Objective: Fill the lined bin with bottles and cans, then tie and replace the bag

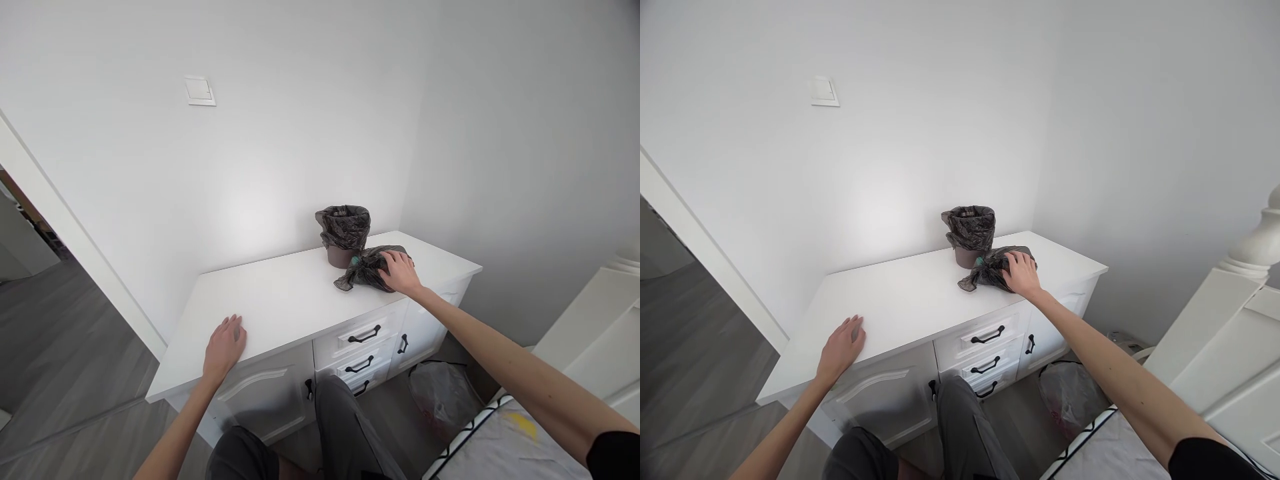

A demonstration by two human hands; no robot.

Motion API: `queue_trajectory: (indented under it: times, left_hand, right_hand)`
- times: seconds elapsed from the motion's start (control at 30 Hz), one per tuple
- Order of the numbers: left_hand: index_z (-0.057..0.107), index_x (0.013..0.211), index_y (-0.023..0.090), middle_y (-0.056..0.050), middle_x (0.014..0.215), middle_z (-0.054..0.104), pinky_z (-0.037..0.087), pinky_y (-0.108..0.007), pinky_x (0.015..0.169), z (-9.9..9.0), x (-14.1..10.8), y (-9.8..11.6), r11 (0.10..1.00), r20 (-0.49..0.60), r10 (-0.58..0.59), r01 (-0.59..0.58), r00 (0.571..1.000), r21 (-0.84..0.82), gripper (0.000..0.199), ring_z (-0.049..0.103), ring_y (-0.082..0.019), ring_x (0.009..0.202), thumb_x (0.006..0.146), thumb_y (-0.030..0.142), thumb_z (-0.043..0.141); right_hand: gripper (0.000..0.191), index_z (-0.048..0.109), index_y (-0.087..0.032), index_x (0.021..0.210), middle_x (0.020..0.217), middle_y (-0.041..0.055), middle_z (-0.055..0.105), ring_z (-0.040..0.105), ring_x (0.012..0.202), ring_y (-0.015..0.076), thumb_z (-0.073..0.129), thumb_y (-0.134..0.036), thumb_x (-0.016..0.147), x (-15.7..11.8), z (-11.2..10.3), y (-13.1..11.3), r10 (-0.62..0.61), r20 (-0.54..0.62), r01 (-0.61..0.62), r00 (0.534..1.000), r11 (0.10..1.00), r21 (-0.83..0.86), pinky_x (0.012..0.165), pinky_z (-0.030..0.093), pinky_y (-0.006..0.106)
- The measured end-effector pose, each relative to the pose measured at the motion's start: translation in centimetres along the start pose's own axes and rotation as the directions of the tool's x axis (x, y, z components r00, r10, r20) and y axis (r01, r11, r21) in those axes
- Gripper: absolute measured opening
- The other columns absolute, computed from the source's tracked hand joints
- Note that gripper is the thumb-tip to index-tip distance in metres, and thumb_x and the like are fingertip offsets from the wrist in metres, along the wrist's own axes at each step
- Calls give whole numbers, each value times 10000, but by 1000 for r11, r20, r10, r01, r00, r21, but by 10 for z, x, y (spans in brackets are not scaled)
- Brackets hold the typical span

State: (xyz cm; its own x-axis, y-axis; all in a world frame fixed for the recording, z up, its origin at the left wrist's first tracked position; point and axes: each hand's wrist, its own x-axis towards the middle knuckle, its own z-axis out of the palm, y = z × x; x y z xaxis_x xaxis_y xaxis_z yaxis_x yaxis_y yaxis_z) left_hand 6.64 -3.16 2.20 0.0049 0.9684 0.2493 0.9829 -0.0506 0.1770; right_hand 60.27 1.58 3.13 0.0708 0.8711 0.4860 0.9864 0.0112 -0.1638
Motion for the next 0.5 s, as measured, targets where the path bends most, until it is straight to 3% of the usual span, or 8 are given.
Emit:
queue_trajectory:
  times: [0.07,0.17,0.33,0.5]
  left_hand:
    - [572,1402,151,-78,1557,512,377,-444,1208,-1,-1,1,1000,-2,-1,1,1000,-6,499,391,-254,1496,1005,310,315]
    - [570,1405,156,-84,1551,518,392,-453,1199,0,-2,0,1000,-8,11,-11,1000,-16,489,400,-258,1492,1006,311,332]
    - [576,1403,158,-84,1550,519,398,-471,1194,1,-3,-1,1000,-11,12,-12,1000,-19,491,400,-268,1491,1010,317,327]
    - [580,1403,150,-86,1547,522,393,-478,1196,3,-3,-3,999,-9,31,-31,999,-19,501,401,-279,1490,1010,331,327]
  right_hand:
    - [555,475,-141,1444,1440,186,522,376,1349,368,470,-391,949,9,11,-4,-14,43,16,999,999,-29,1088,345,514]
    - [415,609,-120,1255,1313,203,595,431,1279,372,526,-378,940,15,27,-16,-9,84,13,996,999,-47,1066,341,498]
    - [238,654,-156,1103,1195,172,633,496,1178,344,568,-248,901,10,43,-38,2,63,-1,998,1000,-12,1015,354,470]
    - [322,633,-219,1089,1106,91,655,529,1107,280,539,-91,809,-2,45,-58,-42,32,40,999,997,73,952,385,396]
